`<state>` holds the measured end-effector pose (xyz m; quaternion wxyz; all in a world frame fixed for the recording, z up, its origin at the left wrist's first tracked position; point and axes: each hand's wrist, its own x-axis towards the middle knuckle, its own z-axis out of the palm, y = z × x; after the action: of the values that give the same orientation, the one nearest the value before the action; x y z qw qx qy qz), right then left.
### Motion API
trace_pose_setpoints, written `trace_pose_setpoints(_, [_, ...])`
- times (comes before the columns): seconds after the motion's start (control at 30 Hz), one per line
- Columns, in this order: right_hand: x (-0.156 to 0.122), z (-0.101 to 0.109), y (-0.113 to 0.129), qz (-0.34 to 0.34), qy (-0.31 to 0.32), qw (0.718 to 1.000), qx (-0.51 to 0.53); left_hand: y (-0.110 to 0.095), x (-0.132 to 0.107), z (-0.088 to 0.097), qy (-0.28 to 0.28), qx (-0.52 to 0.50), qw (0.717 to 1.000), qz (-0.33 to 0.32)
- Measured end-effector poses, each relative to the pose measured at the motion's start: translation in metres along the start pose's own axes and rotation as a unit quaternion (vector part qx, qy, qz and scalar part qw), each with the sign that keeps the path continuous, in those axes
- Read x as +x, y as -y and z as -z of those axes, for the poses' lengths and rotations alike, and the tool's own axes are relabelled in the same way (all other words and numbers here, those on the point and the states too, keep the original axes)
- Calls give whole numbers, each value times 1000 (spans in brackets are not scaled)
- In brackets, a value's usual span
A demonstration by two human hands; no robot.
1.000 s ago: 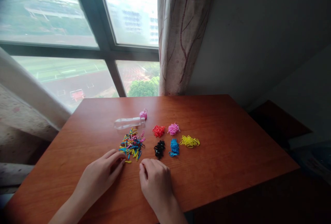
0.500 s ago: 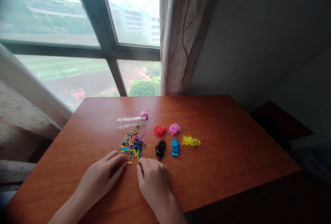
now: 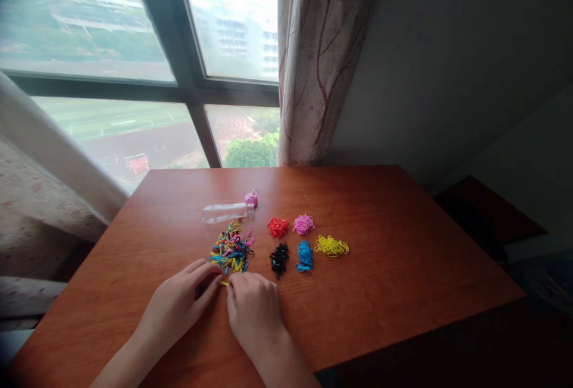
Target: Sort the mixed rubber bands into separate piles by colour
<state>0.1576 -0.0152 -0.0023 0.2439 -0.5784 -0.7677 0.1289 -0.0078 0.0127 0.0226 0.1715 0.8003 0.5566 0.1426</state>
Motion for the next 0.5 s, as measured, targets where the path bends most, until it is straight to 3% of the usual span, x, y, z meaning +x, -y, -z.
trace_pose_setpoints(0.17, [-7, 8, -1, -6, -6, 1000, 22, 1, -2, -2, 0, -5, 1000, 7])
trace_pose_setpoints(0.3, [-15, 24, -14, -27, -45, 995, 82, 1, -3, -1, 4, -3, 1000, 11])
trace_pose_setpoints(0.5, [-30, 62, -82, -126, -169, 974, 80, -1, -4, -2, 6, 10, 1000, 20])
